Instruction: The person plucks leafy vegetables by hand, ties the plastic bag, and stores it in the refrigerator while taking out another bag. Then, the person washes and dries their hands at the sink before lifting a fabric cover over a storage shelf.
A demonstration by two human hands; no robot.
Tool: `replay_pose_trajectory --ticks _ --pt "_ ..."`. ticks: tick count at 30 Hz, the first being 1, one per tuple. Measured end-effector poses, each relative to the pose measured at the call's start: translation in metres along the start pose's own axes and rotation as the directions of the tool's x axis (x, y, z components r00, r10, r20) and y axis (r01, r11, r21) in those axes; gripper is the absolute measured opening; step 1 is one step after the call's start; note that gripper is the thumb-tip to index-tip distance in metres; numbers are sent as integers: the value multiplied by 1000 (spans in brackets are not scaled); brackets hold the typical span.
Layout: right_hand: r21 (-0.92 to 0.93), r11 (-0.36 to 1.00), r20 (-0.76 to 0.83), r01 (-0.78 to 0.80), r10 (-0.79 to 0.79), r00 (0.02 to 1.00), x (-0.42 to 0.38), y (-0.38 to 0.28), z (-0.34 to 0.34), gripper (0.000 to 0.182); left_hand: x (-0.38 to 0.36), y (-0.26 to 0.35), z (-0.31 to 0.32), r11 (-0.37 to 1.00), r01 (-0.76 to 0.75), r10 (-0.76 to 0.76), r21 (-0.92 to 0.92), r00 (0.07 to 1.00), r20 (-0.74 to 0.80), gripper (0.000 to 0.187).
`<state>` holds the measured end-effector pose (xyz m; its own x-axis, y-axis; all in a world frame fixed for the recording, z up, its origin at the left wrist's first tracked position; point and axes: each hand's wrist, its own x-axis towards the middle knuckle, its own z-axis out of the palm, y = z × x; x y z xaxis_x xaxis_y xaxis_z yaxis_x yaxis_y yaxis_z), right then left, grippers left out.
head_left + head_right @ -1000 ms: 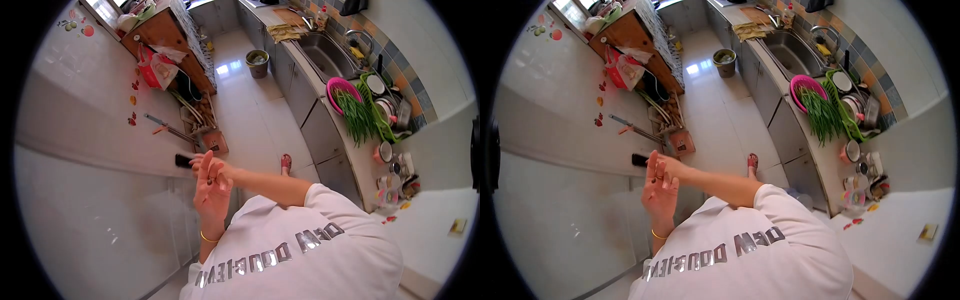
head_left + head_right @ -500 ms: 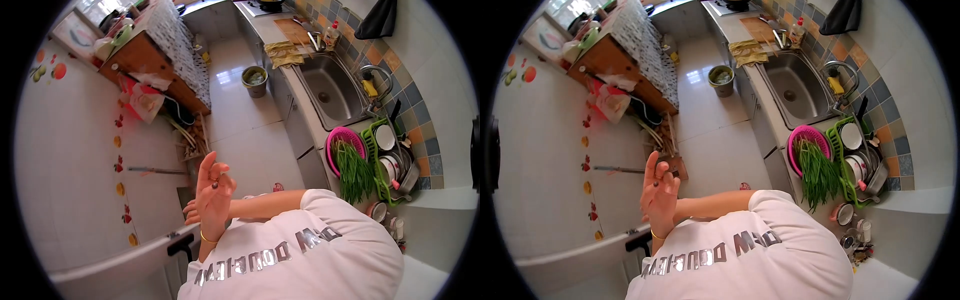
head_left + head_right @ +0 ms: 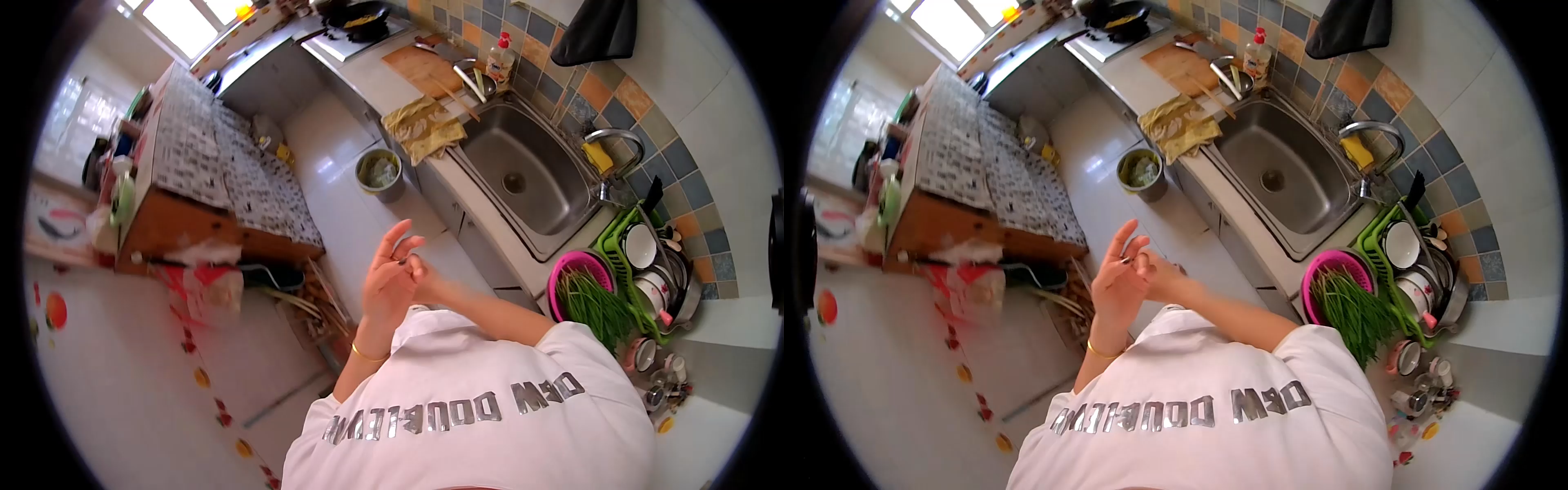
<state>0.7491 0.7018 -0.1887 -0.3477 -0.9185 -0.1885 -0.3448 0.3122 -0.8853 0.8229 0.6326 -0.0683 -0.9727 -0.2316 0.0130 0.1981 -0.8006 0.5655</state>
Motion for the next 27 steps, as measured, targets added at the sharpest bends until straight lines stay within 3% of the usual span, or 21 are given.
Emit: replay_pose_trajectory --ticks 1,3,4,5,6,7,10,15,20,23,24,27 --pt "-18 1000 -89 -1 -1 996 10 -6 -30 33 22 10 -9 999 49 -49 0 999 1 62" --pt "-44 986 -356 160 -165 920 21 -16 -83 22 66 24 -26 987 161 -161 1 987 8 60" --pt "-130 975 -534 181 -222 815 33 6 -94 24 91 27 -40 975 218 -210 -43 967 147 55" --pt "-220 960 -685 172 -278 674 40 27 -102 25 112 30 -41 960 279 -276 -2 952 134 54" --pt "-154 987 -726 52 -148 672 35 32 -119 26 133 27 -40 939 342 -344 39 931 118 53" --pt "-78 995 -757 -68 -15 654 28 36 -137 27 153 22 -39 911 404 -411 79 906 101 51" --pt "33 974 -841 -223 148 521 1 68 -169 30 205 -3 -38 809 547 -583 216 796 164 47" --pt "81 871 -928 -484 243 282 -55 117 -204 36 275 -69 -34 666 699 -746 262 630 215 45" --pt "38 771 -964 -636 196 180 -107 182 -233 42 317 -147 -13 565 788 -825 247 535 179 46" --pt "-50 664 -987 -746 80 138 -136 231 -255 45 334 -197 -14 537 836 -837 115 511 195 49" --pt "-29 657 -975 -754 148 167 -146 245 -264 52 338 -208 -14 529 845 -840 78 509 186 53" --pt "-27 429 -961 -903 238 142 -169 276 -296 58 354 -245 -10 524 851 -838 -28 521 163 57"
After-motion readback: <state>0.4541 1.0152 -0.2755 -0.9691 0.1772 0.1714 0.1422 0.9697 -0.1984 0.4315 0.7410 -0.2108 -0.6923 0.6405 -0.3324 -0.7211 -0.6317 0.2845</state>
